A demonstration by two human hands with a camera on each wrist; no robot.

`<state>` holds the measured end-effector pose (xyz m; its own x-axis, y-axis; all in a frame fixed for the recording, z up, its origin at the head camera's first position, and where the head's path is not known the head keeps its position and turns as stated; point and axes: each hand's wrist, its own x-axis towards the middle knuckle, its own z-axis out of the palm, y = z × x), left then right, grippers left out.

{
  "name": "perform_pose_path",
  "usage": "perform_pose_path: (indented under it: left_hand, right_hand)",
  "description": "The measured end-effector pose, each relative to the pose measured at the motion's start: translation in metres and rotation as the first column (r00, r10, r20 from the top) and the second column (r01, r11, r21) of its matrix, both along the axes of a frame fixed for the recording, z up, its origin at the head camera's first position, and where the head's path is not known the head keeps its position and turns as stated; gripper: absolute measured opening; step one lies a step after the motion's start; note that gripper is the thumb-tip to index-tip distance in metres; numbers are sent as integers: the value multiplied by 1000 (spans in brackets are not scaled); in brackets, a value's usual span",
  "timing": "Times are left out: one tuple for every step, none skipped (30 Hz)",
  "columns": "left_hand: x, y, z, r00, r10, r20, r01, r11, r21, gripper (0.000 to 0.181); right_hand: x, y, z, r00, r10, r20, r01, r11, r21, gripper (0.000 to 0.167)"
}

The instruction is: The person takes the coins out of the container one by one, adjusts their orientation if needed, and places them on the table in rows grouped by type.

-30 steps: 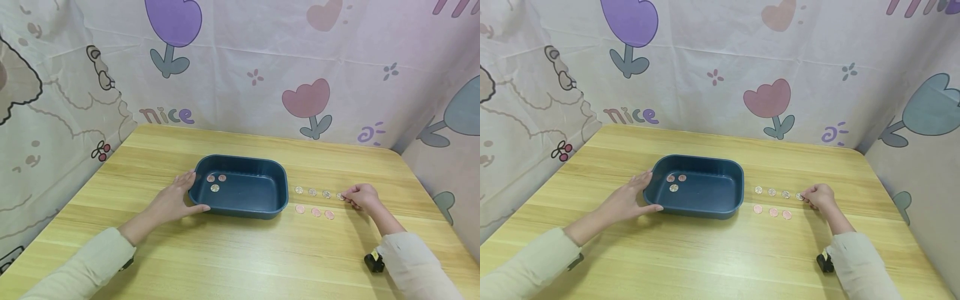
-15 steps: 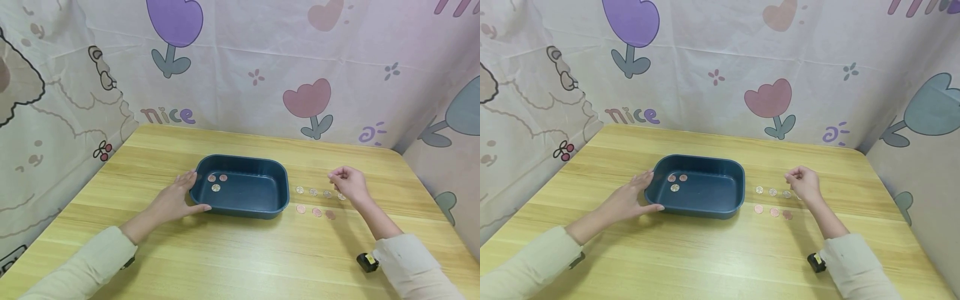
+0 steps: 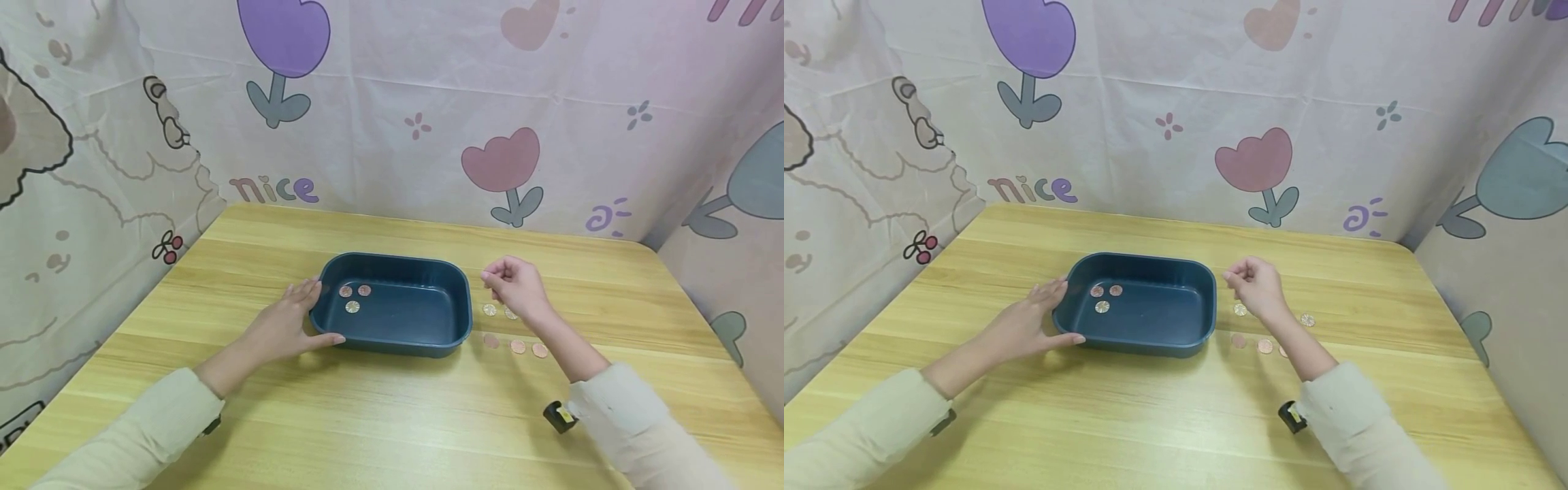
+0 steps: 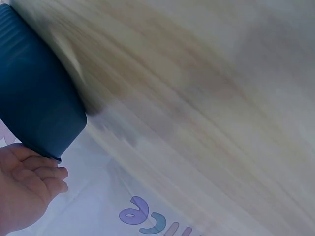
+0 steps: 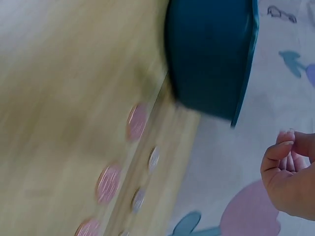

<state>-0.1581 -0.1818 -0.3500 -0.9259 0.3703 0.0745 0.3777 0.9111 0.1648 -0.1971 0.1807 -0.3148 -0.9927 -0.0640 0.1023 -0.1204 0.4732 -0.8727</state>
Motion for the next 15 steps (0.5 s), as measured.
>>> perform_pose_path:
  left_hand:
    - [0,0,0,1000,-1,1,1,1000,-1,104]
    - [0,0,0,1000,-2,2,2,1000,-1,104]
    - [0,0,1,1000,-2,2,2,1000,-2,104]
    - [0,0,1,1000,-2,2,2,1000,-3,103]
    - [0,0,1,1000,-2,0,2,1000,-6,103]
    - [0,0,1,1000,-3,-2,3,1000,-8,103]
    - [0,0,1,1000,-4,-4,4,1000,-13,103]
    - [0,0,1,1000,-4,-6,4,1000,-18,102]
    - [0,1,2,1000,-5,-9,4,1000,-23,102]
    - [0,1,2,1000,-7,-12,7,1000,-28,102]
    - [0,1,2,1000,-9,-15,9,999,-34,102]
    - [0,1,2,1000,-12,-18,11,999,-40,102]
    - [0,1,3,1000,-14,-22,13,999,-48,102]
    - [0,1,3,1000,-17,-25,16,998,-52,102]
    - [0,1,3,999,-20,-27,18,998,-58,102]
  right_hand:
    - [-1,-6,0,1000,10,-2,-10,1000,-4,13]
    - [-2,-11,-1,1000,21,-2,-21,1000,-8,12]
    - [-3,-17,-1,1000,31,-1,-31,999,-10,12]
    - [-3,-23,-2,999,42,1,-42,999,-10,12]
    - [-4,-29,-2,999,54,2,-54,998,-13,12]
    - [-5,-35,-3,998,68,5,-68,998,-10,12]
    - [-6,-40,-4,996,85,8,-85,996,-6,13]
    - [-7,-46,-4,995,101,6,-101,995,1,13]
    - [-8,-52,-5,993,117,3,-117,993,9,13]
    - [-9,-57,-6,991,133,0,-133,991,17,13]
    - [-10,-63,-7,989,150,-4,-150,988,26,13]
    - [-11,-68,-8,986,167,-10,-167,985,40,13]
    - [-12,-73,-9,984,180,-11,-179,982,54,13]
    - [-13,-78,-9,981,192,-14,-191,979,70,13]
    - [-14,-83,-10,979,205,-11,-203,976,76,13]
